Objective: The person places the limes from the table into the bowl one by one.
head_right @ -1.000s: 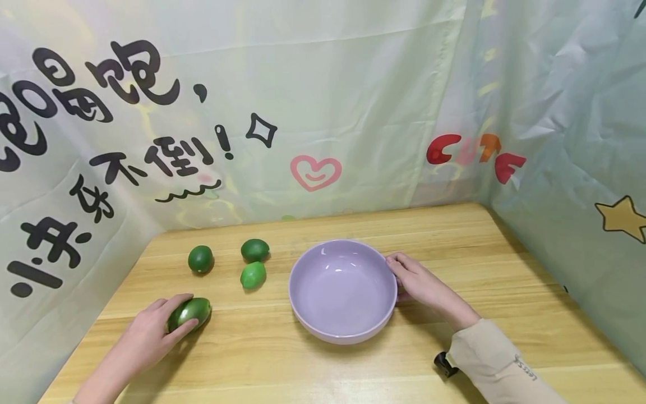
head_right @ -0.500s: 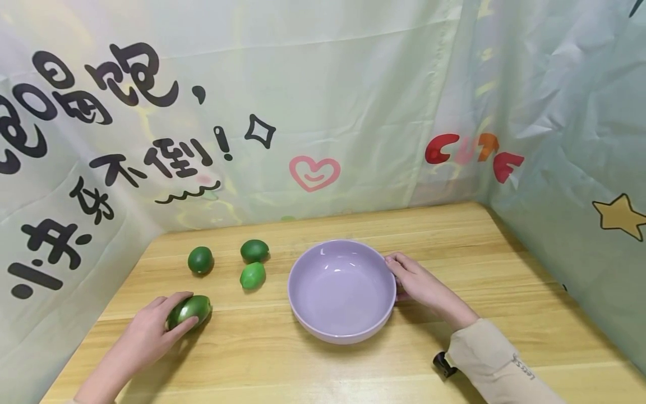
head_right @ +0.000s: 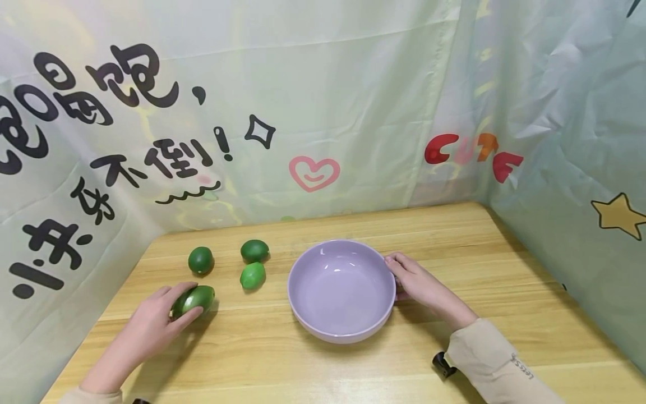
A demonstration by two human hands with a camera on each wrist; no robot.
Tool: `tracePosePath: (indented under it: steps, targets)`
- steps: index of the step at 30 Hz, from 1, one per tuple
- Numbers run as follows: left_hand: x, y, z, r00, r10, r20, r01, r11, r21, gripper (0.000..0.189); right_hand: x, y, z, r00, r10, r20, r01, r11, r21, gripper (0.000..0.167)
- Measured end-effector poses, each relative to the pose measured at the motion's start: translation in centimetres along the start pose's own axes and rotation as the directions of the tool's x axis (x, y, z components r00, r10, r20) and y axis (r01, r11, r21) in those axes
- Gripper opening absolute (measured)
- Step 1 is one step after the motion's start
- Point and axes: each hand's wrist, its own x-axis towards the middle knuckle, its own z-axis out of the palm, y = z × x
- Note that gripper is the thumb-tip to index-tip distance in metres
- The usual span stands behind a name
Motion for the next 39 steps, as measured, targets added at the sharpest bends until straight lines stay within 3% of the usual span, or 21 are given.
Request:
tracePosePath:
  steps: [15,23,39]
  targets:
    - [2.5,2.5,-1.7,0.994,0.085,-0.068,-0.086,0.996,-0.008,0.054,-0.1,-0.1,-0.1,1.0,-0.019,0.009,0.019,1.0,-0.012,0.051]
    - [3.6,4.2,-1.3,0.985,0.149,-0.089,-0.153,0.988,-0.036,0.052,-0.1,-0.2,0.0,1.0,-0.02,0.009,0.02,1.0,-0.016,0.051]
    - [5.2,8.0,-0.5,0.985,0.159,-0.064,-0.163,0.984,-0.075,0.055,-0.3,-0.4,0.0,1.0,-0.025,0.011,0.025,1.0,-0.018,0.05]
